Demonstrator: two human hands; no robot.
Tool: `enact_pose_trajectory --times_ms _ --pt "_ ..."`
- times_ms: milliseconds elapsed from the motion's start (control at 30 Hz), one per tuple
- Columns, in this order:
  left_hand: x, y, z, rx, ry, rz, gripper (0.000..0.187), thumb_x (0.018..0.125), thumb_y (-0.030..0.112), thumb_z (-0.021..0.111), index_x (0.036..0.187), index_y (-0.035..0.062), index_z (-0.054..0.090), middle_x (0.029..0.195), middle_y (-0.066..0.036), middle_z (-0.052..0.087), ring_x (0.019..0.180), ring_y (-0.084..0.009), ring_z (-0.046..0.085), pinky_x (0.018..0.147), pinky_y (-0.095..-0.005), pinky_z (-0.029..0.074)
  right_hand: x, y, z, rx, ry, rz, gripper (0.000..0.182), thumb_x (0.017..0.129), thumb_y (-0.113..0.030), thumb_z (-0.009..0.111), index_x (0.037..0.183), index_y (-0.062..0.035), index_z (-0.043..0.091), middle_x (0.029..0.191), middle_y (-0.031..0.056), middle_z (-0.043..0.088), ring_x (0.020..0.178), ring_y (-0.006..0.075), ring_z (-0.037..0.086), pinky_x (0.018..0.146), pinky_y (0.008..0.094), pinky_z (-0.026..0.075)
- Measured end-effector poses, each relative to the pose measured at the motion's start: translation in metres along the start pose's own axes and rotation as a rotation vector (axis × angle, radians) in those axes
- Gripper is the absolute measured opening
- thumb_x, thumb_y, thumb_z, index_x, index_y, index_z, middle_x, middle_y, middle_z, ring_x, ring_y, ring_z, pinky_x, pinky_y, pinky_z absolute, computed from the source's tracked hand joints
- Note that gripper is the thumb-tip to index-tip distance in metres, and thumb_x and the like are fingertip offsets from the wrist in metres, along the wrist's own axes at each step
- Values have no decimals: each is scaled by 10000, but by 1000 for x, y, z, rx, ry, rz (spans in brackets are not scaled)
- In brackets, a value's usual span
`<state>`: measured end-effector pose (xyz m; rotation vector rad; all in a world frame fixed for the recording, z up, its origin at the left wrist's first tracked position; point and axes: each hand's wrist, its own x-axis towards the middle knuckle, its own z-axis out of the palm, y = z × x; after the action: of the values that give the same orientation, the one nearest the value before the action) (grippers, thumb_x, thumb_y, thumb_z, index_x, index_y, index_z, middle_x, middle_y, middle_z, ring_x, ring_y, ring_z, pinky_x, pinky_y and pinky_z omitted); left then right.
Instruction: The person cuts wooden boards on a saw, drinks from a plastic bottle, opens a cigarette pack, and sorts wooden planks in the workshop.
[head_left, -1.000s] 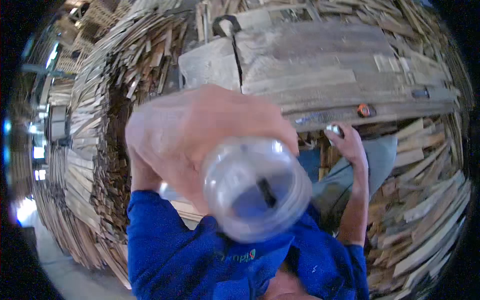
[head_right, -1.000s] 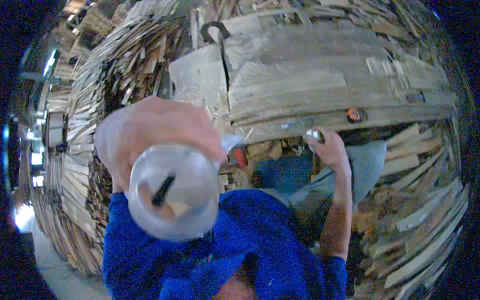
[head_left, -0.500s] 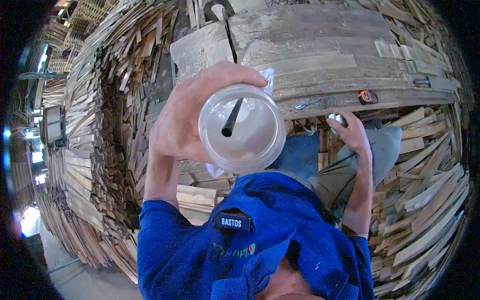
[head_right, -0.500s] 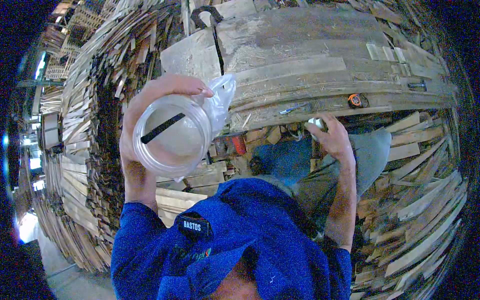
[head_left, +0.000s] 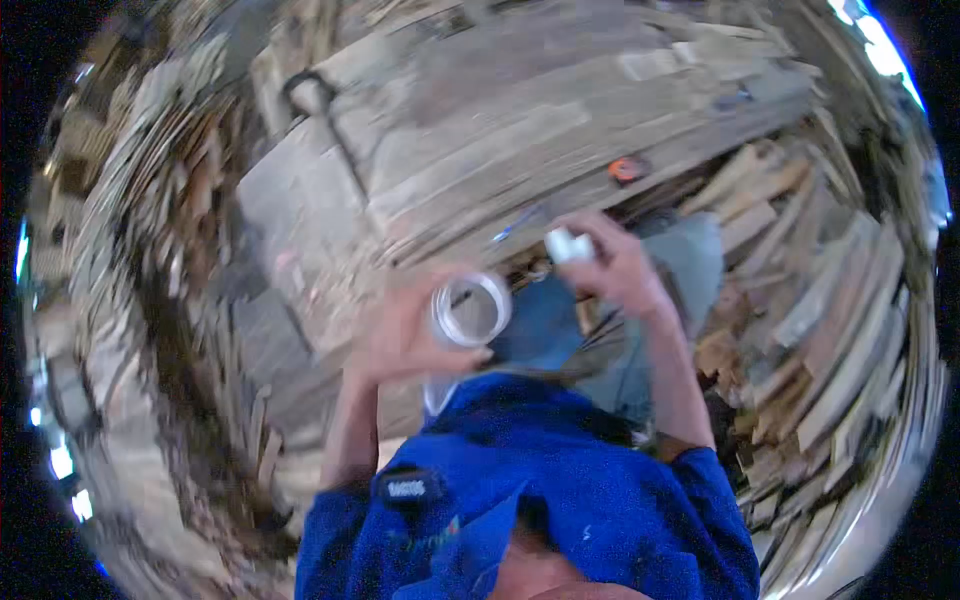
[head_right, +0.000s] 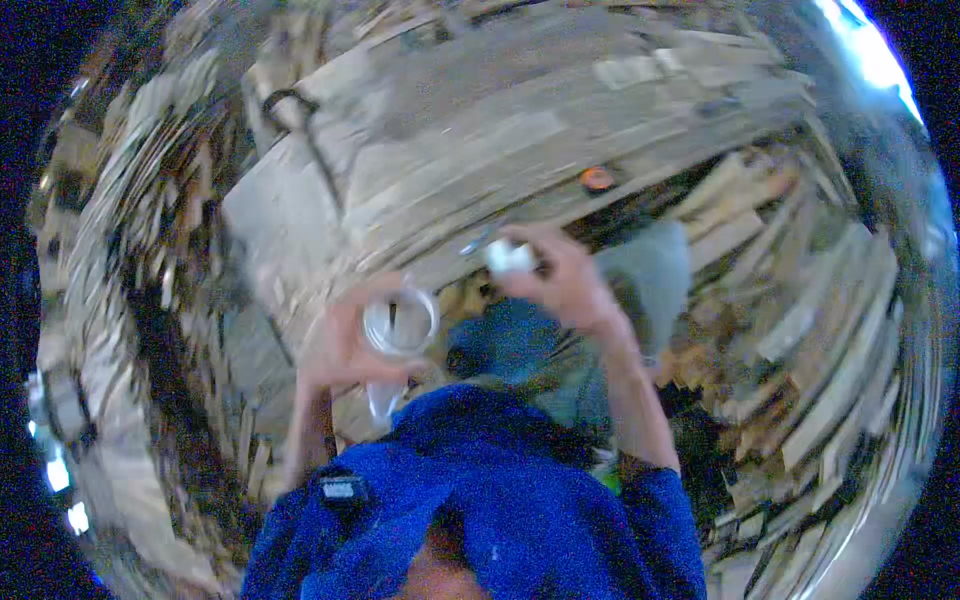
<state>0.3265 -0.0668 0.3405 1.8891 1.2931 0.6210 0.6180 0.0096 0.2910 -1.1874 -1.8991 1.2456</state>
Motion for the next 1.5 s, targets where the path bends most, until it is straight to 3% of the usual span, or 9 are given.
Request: enact_pose_trajectory --times_ms 67,200,533,767,933,1067,1167,1433,1500 --pt "8 -11 23 -153 -337 -227 843 599 410 845 1283 48 511 1245 -148 582 1174 -256 550 974 -365 438 -16 -28 8 24 -94 -42 481 734 -215 754 1158 -52 596 1075 92 601 1001 201 572 881 323 460" --pt "-2 -36 75 -861 -262 -106 783 604 287 859 1263 38 517 1230 -106 591 1121 -173 557 947 -358 454 -38 -38 42 -198 -158 -341 499 800 -281 684 1219 -51 541 1190 162 555 1136 360 508 982 433 412" --pt "-5 -15 64 -643 -424 -75 633 632 151 798 1212 47 568 1064 -52 632 1000 -196 597 895 -353 472 -59 -58 41 -109 -321 -297 547 860 -327 611 1326 -98 440 1292 195 457 1173 411 461 962 478 423" --pt "-12 -18 61 -765 -770 -16 620 621 176 800 1188 45 587 1032 -70 643 976 -224 615 881 -357 477 -77 -68 54 -122 -355 -585 495 906 -351 543 1314 -92 439 1253 184 469 1077 399 514 910 451 454" --pt "-6 -17 77 -749 -654 -98 612 613 194 802 1171 43 601 1009 -83 651 959 -244 628 872 -359 480 -78 -47 57 -112 -309 -409 513 906 -421 523 1285 -83 454 1252 201 486 1047 394 552 878 440 475" --pt "-8 -16 94 26 -372 -165 598 589 220 809 1128 36 626 992 -117 657 952 -279 640 853 -370 489 -75 -13 71 -421 -331 6 576 872 -504 535 1245 -70 467 1224 221 507 1009 407 575 857 448 485" --pt "-9 -29 109 8 -459 -88 663 558 197 850 1148 41 591 1056 -125 659 966 -261 638 867 -369 493 -63 0 71 -212 -584 529 642 860 -447 588 1337 -57 406 1273 185 474 1133 406 507 805 476 494" --pt "-13 -55 116 -145 -515 -162 698 559 386 842 1103 28 592 1021 -176 653 947 -317 641 825 -410 494 -89 7 53 -135 -312 -95 800 849 -621 526 1422 -97 333 1125 231 601 1049 402 587 881 464 472" --pt "-9 -59 119 -107 -524 -163 704 562 400 842 1105 30 587 1022 -176 653 949 -317 641 830 -409 493 -93 7 58 -170 -292 -21 793 851 -602 535 1424 -96 327 1145 227 590 1064 398 578 895 462 465"
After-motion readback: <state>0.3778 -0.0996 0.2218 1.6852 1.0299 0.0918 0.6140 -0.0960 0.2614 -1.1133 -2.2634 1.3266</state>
